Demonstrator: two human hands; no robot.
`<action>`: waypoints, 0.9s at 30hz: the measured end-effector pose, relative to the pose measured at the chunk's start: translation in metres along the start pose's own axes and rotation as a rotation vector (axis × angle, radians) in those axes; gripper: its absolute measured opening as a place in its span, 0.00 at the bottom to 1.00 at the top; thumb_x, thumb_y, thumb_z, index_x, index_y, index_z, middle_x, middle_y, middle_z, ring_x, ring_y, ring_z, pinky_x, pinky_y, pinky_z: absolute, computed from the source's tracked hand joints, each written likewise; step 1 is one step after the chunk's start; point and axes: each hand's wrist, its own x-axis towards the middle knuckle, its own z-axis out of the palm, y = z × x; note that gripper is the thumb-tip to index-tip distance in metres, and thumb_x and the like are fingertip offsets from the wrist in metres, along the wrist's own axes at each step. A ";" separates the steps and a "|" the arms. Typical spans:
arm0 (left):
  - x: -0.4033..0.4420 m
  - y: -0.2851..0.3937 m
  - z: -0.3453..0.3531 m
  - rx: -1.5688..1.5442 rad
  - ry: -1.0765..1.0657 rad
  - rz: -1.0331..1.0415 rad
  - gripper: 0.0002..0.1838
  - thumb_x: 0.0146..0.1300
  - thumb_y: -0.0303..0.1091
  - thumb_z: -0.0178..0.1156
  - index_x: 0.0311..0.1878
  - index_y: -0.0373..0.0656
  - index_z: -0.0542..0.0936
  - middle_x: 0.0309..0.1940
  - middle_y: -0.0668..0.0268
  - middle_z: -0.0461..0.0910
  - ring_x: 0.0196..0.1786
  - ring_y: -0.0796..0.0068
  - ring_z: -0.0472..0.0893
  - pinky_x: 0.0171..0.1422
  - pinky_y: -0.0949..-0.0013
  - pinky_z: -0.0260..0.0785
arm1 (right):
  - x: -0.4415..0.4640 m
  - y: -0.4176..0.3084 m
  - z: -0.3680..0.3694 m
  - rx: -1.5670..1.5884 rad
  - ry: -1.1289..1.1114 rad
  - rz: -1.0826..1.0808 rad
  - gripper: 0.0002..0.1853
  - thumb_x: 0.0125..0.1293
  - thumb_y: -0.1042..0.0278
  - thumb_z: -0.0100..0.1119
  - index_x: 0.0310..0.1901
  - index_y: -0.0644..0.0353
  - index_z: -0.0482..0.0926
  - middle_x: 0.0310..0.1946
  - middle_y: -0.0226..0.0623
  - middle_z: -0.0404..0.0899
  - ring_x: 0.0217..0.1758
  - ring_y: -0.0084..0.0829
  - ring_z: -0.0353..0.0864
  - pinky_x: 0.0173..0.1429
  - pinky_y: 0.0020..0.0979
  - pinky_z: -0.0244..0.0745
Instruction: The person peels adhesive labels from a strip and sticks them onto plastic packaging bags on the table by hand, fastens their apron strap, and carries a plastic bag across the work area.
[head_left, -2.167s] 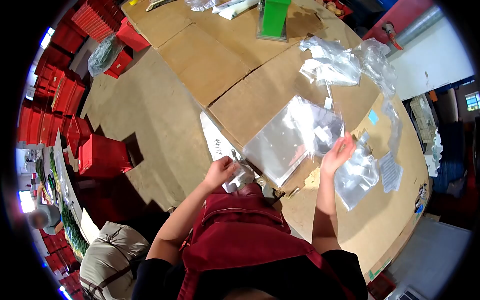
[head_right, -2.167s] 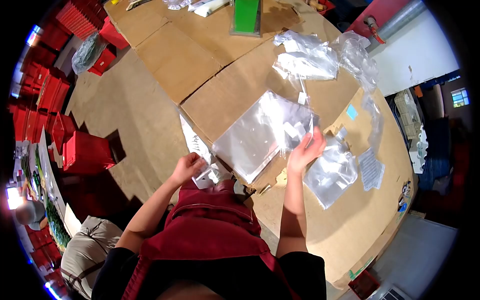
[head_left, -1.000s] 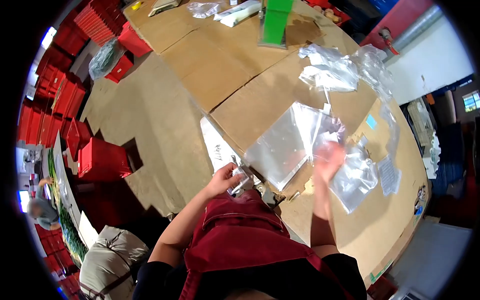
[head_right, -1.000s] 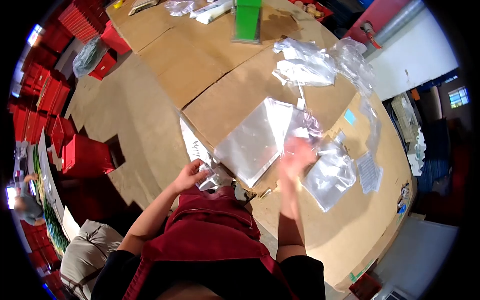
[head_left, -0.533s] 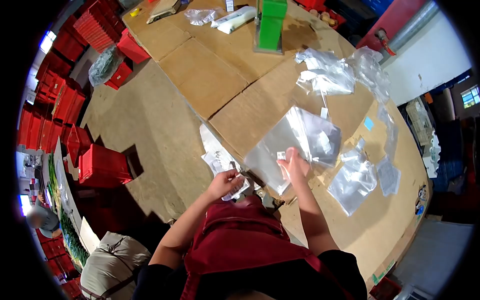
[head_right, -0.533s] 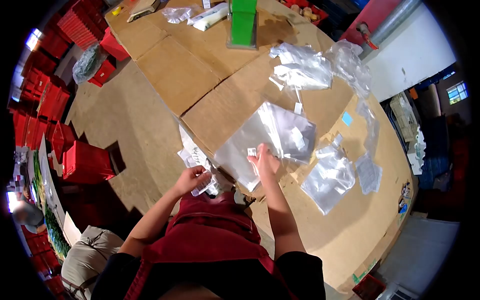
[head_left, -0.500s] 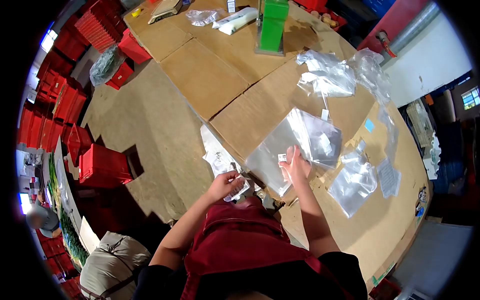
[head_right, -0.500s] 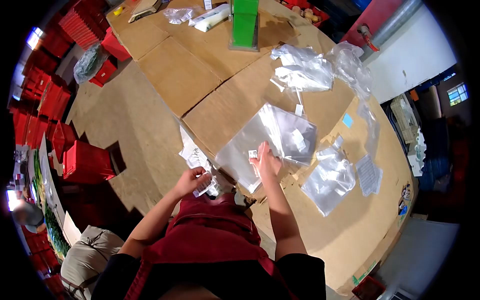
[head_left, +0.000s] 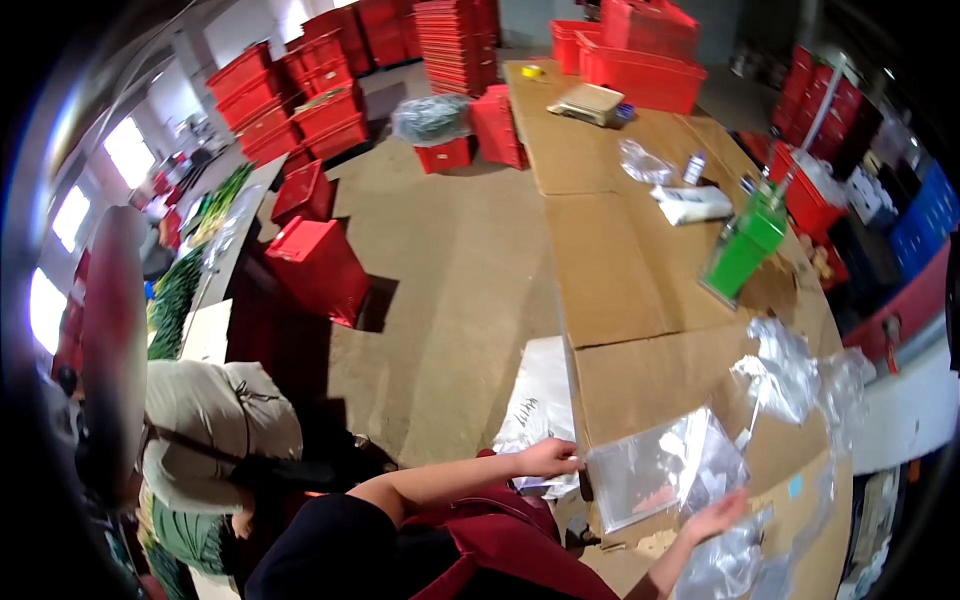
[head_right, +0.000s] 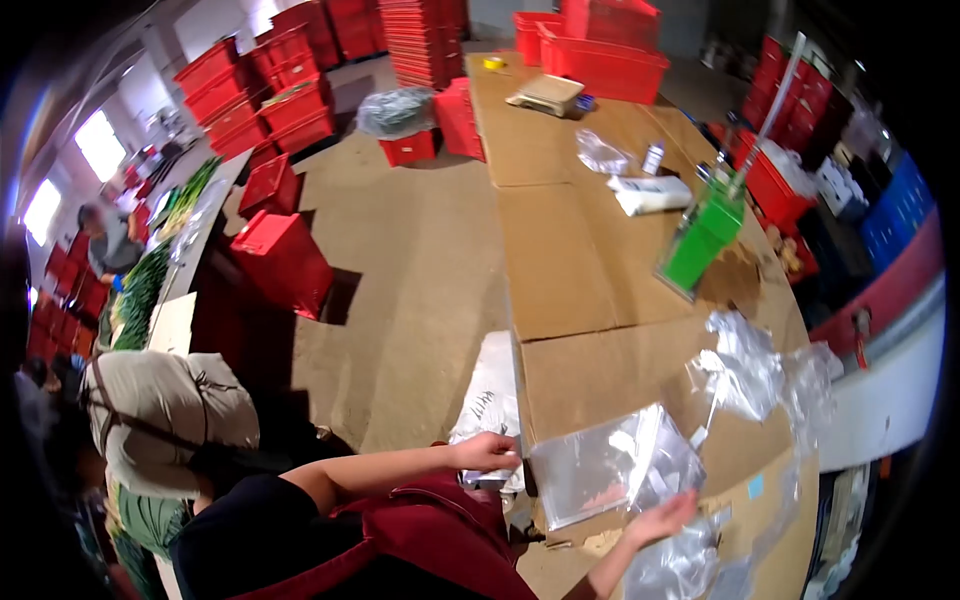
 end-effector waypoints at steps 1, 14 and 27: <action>-0.003 0.019 -0.005 -0.024 -0.071 0.008 0.17 0.54 0.42 0.61 0.38 0.37 0.73 0.22 0.60 0.74 0.24 0.73 0.72 0.30 0.67 0.65 | 0.015 -0.058 -0.013 -0.220 0.072 -0.173 0.11 0.63 0.76 0.48 0.46 0.68 0.71 0.46 0.46 0.71 0.48 0.40 0.70 0.54 0.37 0.65; 0.016 0.010 0.015 0.312 -0.166 0.152 0.16 0.50 0.41 0.58 0.33 0.37 0.73 0.19 0.55 0.73 0.25 0.60 0.75 0.31 0.62 0.65 | -0.080 -0.047 0.051 -0.026 -0.894 0.147 0.13 0.42 0.66 0.69 0.26 0.61 0.75 0.22 0.36 0.77 0.22 0.30 0.75 0.31 0.29 0.69; 0.002 0.015 0.007 -0.011 -0.072 0.142 0.11 0.46 0.32 0.57 0.21 0.36 0.67 0.14 0.59 0.64 0.19 0.72 0.66 0.25 0.67 0.59 | -0.111 -0.005 0.023 -0.303 -0.708 -0.652 0.11 0.43 0.60 0.64 0.28 0.54 0.78 0.34 0.31 0.74 0.41 0.37 0.69 0.53 0.37 0.58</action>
